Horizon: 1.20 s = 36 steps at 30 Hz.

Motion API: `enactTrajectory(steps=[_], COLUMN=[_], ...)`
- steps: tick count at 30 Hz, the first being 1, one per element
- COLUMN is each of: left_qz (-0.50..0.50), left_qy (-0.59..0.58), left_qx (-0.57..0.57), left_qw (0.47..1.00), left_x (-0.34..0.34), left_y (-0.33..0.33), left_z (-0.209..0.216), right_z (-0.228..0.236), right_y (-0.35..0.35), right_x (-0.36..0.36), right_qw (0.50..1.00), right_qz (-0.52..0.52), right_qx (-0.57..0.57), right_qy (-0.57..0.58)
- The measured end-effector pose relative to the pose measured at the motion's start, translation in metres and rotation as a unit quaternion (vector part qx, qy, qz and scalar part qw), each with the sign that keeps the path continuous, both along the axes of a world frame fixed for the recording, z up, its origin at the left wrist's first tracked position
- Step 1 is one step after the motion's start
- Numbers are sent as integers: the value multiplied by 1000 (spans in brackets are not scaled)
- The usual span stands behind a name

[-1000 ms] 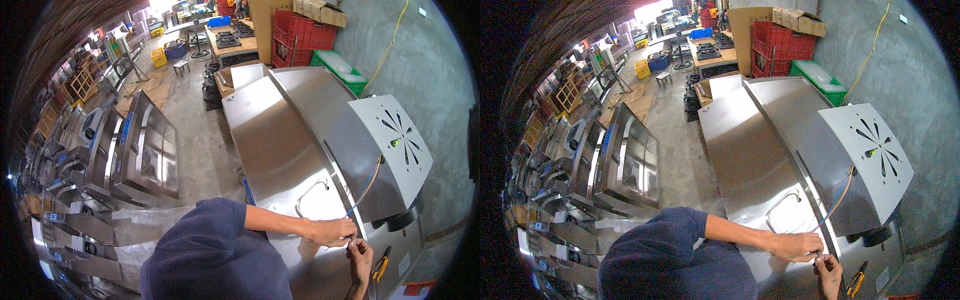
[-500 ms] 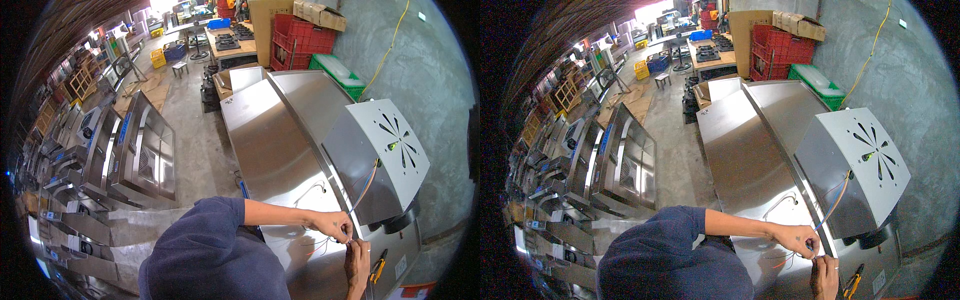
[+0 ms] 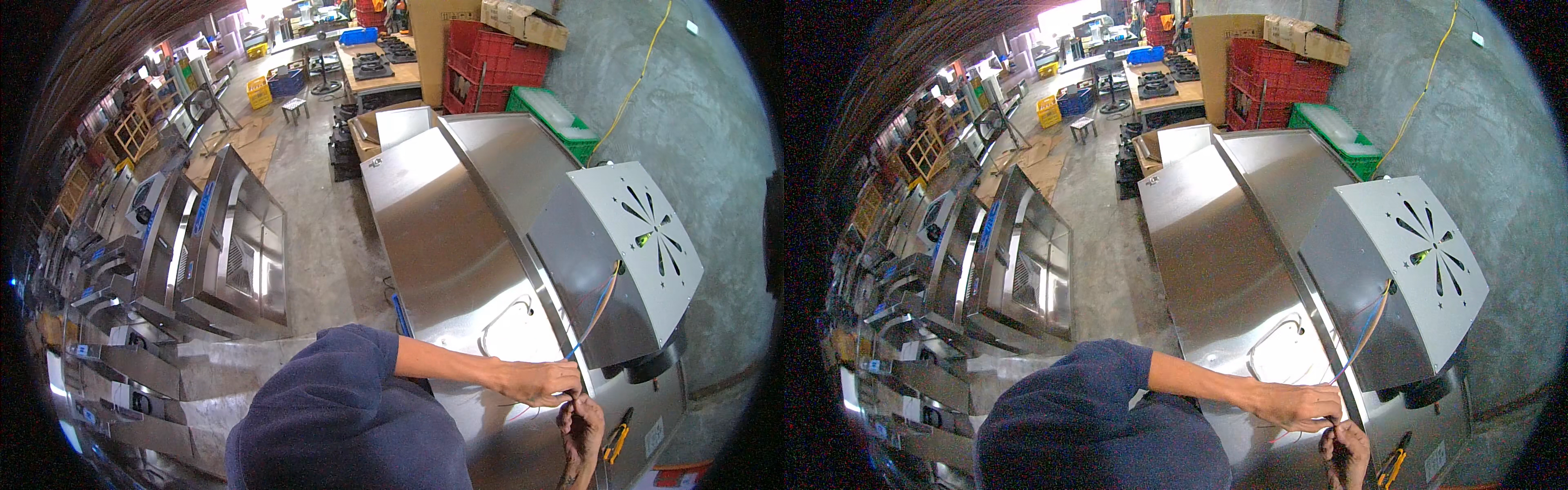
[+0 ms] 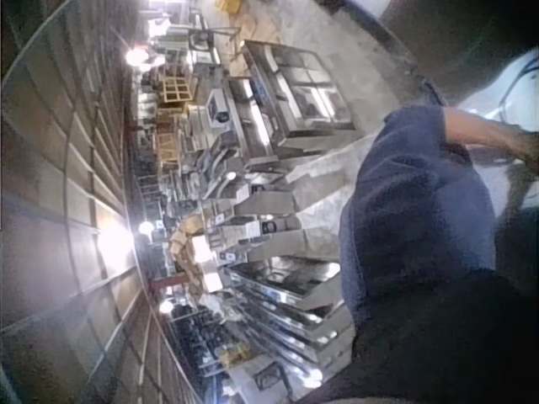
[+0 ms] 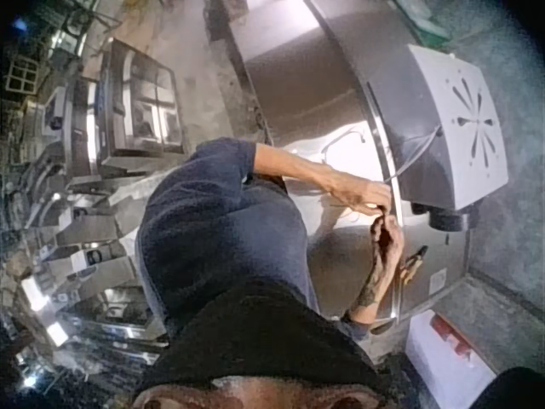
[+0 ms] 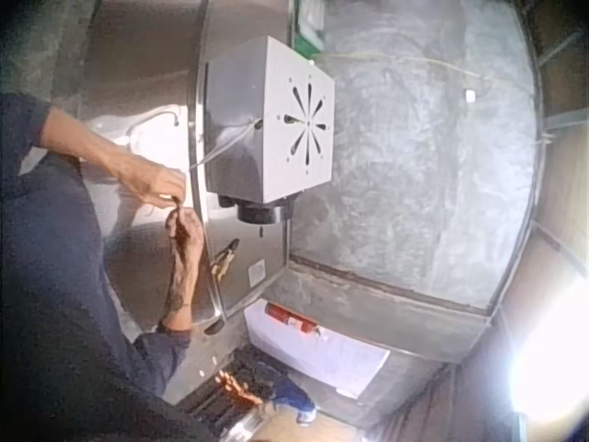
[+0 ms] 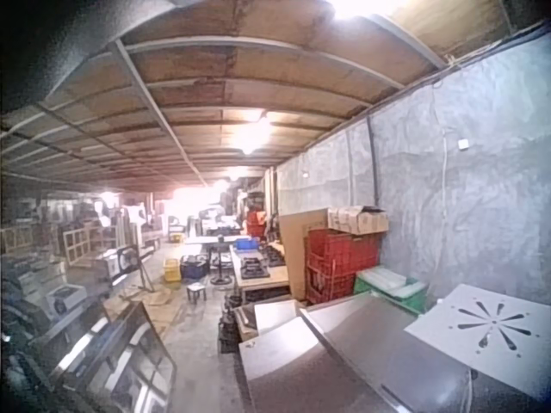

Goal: The person strips wire insulation with a yellow-handled tool, twists exposed conductors, and secures them into a green terminal block using a screwdriver. The work is performed on a stainless steel surface in a commercial kitchen environment.

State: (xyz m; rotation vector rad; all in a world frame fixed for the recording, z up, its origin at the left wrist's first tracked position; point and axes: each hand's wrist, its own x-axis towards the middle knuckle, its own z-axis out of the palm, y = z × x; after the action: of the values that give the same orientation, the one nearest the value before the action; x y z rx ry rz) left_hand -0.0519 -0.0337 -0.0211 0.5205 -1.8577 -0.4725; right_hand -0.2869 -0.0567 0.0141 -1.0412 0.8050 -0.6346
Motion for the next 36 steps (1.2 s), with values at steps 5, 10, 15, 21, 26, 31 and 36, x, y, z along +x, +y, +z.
enactTrajectory(steps=[5,10,15,21,26,31,36], left_qz=[-72,-155,-133,56,75,38,160], left_qy=[47,101,82,-41,-36,22,-121], left_qx=[277,409,389,-22,30,157,-146], left_qw=[957,894,908,997,996,987,969], left_x=[15,21,19,4,-3,-9,3], left_y=[6,0,-2,5,15,23,15], left_z=[10,27,26,6,4,11,3], right_z=[9,11,10,13,15,6,13], right_y=[22,11,12,19,21,24,22], right_x=[20,13,15,19,21,24,22], right_qw=[892,671,691,972,965,925,965], right_qz=[-93,-42,-54,-54,-52,-112,-85], right_qx=[-393,-697,-675,-190,-208,-309,-197], right_qy=[204,249,254,125,148,191,149])
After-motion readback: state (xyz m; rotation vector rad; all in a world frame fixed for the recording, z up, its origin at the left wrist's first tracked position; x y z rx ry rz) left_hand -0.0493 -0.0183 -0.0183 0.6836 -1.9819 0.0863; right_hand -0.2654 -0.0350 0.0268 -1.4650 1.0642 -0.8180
